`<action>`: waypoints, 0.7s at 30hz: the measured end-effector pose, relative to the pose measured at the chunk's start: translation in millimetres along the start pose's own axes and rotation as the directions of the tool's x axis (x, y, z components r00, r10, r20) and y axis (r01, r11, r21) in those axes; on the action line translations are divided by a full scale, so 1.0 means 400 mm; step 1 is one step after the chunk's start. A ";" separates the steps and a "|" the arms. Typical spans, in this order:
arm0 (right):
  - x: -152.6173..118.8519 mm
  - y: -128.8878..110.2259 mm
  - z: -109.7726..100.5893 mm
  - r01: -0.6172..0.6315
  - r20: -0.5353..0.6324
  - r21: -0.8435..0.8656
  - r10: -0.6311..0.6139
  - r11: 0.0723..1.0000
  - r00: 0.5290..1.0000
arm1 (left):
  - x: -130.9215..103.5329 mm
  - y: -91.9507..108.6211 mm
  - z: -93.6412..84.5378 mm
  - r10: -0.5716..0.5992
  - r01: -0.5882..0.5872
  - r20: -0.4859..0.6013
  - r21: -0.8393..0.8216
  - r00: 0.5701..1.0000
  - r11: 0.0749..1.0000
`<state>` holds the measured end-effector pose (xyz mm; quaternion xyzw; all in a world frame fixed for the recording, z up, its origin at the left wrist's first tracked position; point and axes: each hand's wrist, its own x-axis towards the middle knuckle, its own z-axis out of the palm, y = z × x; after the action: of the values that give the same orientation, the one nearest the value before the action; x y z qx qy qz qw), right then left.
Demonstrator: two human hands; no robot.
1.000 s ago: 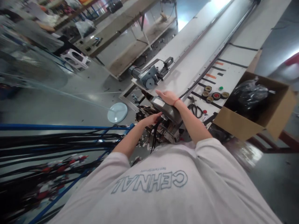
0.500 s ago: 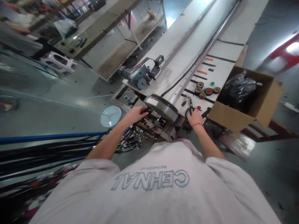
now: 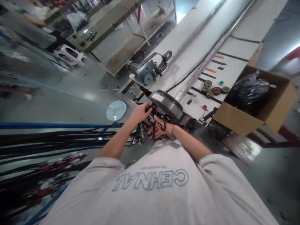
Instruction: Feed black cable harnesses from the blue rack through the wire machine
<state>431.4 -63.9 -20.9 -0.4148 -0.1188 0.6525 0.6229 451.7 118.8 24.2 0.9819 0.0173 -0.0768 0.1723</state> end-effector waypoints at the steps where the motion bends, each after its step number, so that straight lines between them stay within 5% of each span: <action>1: 0.020 -0.003 0.001 -0.035 -0.066 -0.015 0.034 0.999 0.997 | -0.003 0.004 -0.004 0.002 -0.002 -0.006 0.002 1.000 1.000; 4: -0.017 0.028 0.015 -0.039 -0.153 -0.147 0.017 0.988 0.988 | 0.000 -0.005 -0.006 0.020 -0.020 0.013 0.006 1.000 1.000; 6: -0.098 0.069 0.021 0.096 -0.191 -0.272 -0.151 0.958 0.970 | 0.011 -0.021 0.002 0.023 -0.025 0.063 0.034 0.998 0.999; 7: -0.142 0.087 0.016 0.159 -0.281 -0.341 -0.262 0.927 0.923 | 0.018 -0.029 0.007 0.014 -0.019 0.099 0.053 0.995 0.998; 9: -0.221 0.105 -0.021 0.117 -0.562 -0.478 -0.406 0.870 0.721 | 0.032 -0.045 0.020 -0.013 0.000 0.169 0.076 0.986 0.997; 12: -0.295 0.072 -0.129 -0.344 -0.857 -0.492 -0.375 0.800 0.353 | 0.044 -0.066 0.041 -0.001 0.002 0.254 -0.004 0.967 1.000; 14: -0.326 0.025 -0.193 -0.603 -0.905 -0.415 -0.374 0.681 0.201 | 0.042 -0.081 0.054 0.028 0.027 0.340 -0.154 0.940 0.988; 16: -0.349 -0.021 -0.214 -0.683 -0.887 -0.394 -0.448 0.616 0.107 | 0.032 -0.096 0.063 0.049 0.122 0.454 -0.339 0.890 0.933; 18: -0.350 -0.048 -0.185 -0.595 -0.840 -0.492 -0.527 0.635 0.133 | 0.013 -0.103 0.068 0.088 0.252 0.555 -0.507 0.827 0.824; 19: -0.339 -0.053 -0.156 -0.493 -0.819 -0.561 -0.534 0.665 0.213 | 0.001 -0.102 0.068 0.115 0.314 0.593 -0.570 0.797 0.760; 21: -0.286 -0.046 -0.089 -0.205 -0.738 -0.614 -0.463 0.762 0.490 | -0.030 -0.092 0.063 0.185 0.420 0.660 -0.643 0.728 0.641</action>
<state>455.3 -177.5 14.1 -0.8543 -0.0367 0.2218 0.4686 434.1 144.6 -9.7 0.7145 0.0536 -0.4238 0.5541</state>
